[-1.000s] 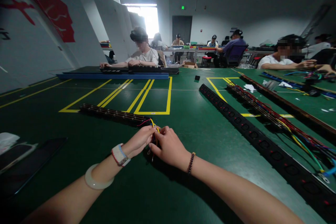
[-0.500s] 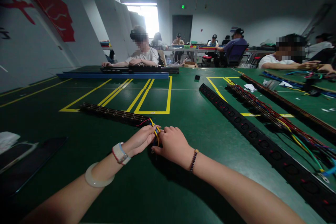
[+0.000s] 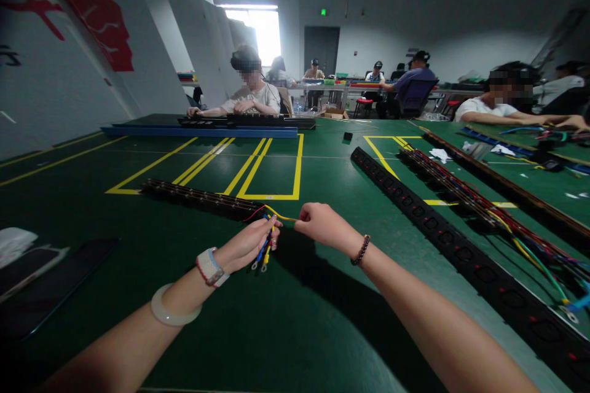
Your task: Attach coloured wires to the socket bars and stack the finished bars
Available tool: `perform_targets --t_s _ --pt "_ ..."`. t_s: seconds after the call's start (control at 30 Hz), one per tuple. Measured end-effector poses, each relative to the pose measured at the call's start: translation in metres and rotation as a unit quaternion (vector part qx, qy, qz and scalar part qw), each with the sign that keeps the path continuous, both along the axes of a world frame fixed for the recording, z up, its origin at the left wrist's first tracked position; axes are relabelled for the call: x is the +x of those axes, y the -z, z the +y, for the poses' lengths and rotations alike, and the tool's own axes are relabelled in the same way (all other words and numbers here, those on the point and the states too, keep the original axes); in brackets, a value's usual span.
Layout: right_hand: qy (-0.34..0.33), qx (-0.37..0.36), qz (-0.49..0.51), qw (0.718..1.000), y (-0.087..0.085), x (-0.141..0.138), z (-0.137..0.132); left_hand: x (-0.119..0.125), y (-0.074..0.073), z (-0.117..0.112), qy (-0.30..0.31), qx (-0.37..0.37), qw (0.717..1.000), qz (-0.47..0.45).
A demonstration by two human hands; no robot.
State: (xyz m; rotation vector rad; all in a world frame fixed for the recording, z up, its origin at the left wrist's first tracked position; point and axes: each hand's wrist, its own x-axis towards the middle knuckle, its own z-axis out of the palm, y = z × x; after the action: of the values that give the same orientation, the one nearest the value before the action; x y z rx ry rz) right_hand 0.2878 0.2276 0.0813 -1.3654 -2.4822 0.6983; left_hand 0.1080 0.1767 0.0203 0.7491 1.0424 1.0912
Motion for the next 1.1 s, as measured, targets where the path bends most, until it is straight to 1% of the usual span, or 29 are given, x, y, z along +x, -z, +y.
perform_targets --t_s 0.1,0.17,0.3,0.4,0.47,0.53,0.6,0.67,0.73,0.8,0.9,0.97,1.0,1.03,1.1 --pt "0.032 0.089 -0.037 0.995 0.008 0.008 0.017 -0.004 0.004 0.003 0.020 -0.008 1.000 -0.021" --pt "0.034 0.126 -0.065 0.989 0.017 0.011 0.026 -0.005 0.005 0.004 0.027 -0.017 0.999 -0.027" --pt "0.018 0.181 -0.110 0.977 0.038 0.013 0.039 -0.004 0.003 0.004 0.034 -0.018 0.999 0.009" --pt "0.016 0.204 -0.133 0.970 0.050 0.013 0.044 -0.003 -0.001 0.003 0.036 -0.023 0.998 0.046" --pt "0.013 0.219 -0.150 0.964 0.055 0.014 0.046 -0.002 -0.004 0.002 0.039 -0.033 0.998 0.039" --pt "0.005 0.244 -0.165 0.956 0.056 0.015 0.046 -0.002 -0.006 0.001 0.042 -0.042 0.998 0.011" --pt "-0.007 0.292 -0.165 0.942 0.055 0.017 0.045 -0.002 -0.007 0.001 0.047 -0.042 0.998 -0.024" --pt "-0.023 0.356 -0.140 0.924 0.054 0.017 0.042 -0.002 -0.007 0.000 0.052 -0.030 0.997 -0.050" --pt "-0.057 0.418 -0.098 0.902 0.053 0.015 0.037 -0.003 -0.004 0.000 0.056 -0.019 0.996 -0.068" --pt "-0.124 0.459 -0.062 0.878 0.054 0.011 0.031 -0.003 0.000 0.002 0.059 -0.011 0.995 -0.081" --pt "-0.269 0.484 -0.037 0.832 0.058 0.002 0.021 -0.003 0.006 0.005 0.050 -0.002 0.993 -0.111" --pt "-0.337 0.484 -0.032 0.807 0.062 -0.004 0.016 -0.002 0.007 0.007 0.038 0.002 0.991 -0.129" --pt "-0.350 0.482 -0.029 0.802 0.064 -0.007 0.014 -0.001 0.007 0.007 0.036 -0.001 0.990 -0.136" --pt "-0.351 0.480 -0.025 0.804 0.066 -0.009 0.013 -0.001 0.006 0.008 0.037 -0.007 0.989 -0.142" --pt "-0.333 0.473 -0.012 0.816 0.068 -0.013 0.012 -0.001 0.004 0.008 0.040 -0.023 0.987 -0.154"
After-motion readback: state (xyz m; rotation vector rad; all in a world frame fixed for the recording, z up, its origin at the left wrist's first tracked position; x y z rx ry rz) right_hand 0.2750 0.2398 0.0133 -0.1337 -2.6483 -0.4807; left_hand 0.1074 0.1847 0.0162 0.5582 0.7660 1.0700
